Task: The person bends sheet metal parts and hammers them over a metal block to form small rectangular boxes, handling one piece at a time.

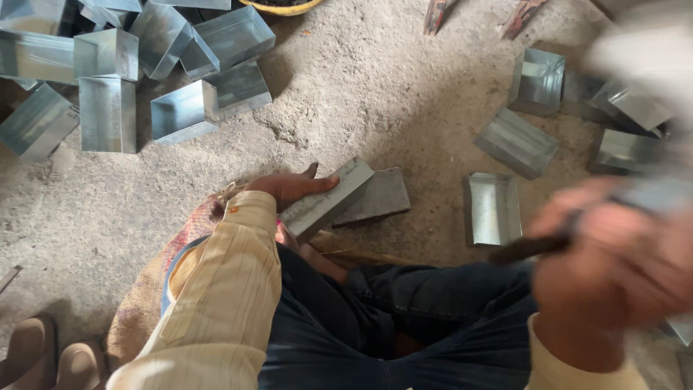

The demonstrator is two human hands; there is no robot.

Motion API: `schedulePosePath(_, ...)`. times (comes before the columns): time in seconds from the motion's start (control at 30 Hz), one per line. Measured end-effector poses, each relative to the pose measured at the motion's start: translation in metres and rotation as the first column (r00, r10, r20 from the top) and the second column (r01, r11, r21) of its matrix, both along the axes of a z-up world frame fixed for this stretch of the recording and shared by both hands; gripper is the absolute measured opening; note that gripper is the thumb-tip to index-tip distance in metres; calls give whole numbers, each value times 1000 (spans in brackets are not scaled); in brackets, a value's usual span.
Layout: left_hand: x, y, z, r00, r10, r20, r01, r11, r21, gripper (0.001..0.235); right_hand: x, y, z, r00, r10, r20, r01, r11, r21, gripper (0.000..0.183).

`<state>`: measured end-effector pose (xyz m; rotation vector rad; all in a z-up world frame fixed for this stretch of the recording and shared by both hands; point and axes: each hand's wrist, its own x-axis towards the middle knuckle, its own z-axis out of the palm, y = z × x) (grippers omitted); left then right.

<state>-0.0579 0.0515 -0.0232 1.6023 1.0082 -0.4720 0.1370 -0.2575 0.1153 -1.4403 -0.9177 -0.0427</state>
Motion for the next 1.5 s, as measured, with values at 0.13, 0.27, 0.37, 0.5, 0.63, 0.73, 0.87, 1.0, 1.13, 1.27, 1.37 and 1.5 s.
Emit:
schedulePosePath(0.13, -1, 8, -10, 998, -42, -35, 45, 995, 86, 133, -10, -3, 2, 986, -15, 164, 12, 1000, 23, 32)
schedulePosePath(0.27, -2, 7, -14, 997, -68, -24, 70, 995, 77, 137, -21, 49, -56, 965, 130, 229, -36, 926, -375, 40)
schedulePosePath(0.37, -2, 5, -17, 994, -102, -34, 105, 988, 110, 139, -24, 62, -81, 986, 123, -113, -167, 687, -707, 47)
schedulePosePath(0.5, -1, 5, -17, 982, -186, -41, 191, 954, 230, 136, -14, 56, -95, 991, 98, -93, -133, 833, -538, 44)
schedulePosePath(0.63, 3, -1, -3, 985, -171, -11, 166, 937, 307, 141, -1, 62, -127, 874, 28, -485, -349, 731, -586, 50)
schedulePosePath(0.73, 5, -12, 20, 980, -193, 53, 140, 852, 504, 140, 8, 60, -155, 831, -41, -555, -441, 560, -702, 61)
schedulePosePath(0.87, 0, -37, 64, 979, -204, -6, 160, 750, 642, 127, 17, 71, -188, 982, 189, 16, -91, 543, -835, 80)
schedulePosePath(1.0, -19, -49, 100, 932, -363, -6, 269, 680, 682, 123, 33, 75, -202, 992, 105, -77, -106, 309, -945, 88)
schedulePosePath(1.13, -46, -5, 139, 915, -386, -121, 312, 483, 818, 119, 81, 73, -219, 996, 70, 61, 22, 452, -892, 89)
schedulePosePath(1.27, -84, 66, 204, 992, -104, -72, 8, -514, 858, 77, 141, 67, -228, 993, -91, -72, -24, 444, -896, 84)
schedulePosePath(1.37, -98, 89, 242, 955, 99, 278, -152, -644, 750, 82, 185, 69, -244, 978, -166, 124, 191, 491, -850, 86)
schedulePosePath(1.5, -72, 71, 193, 866, 54, 498, -395, -536, 746, 88, 238, 57, -271, 942, -321, 96, 236, 431, -871, 111)
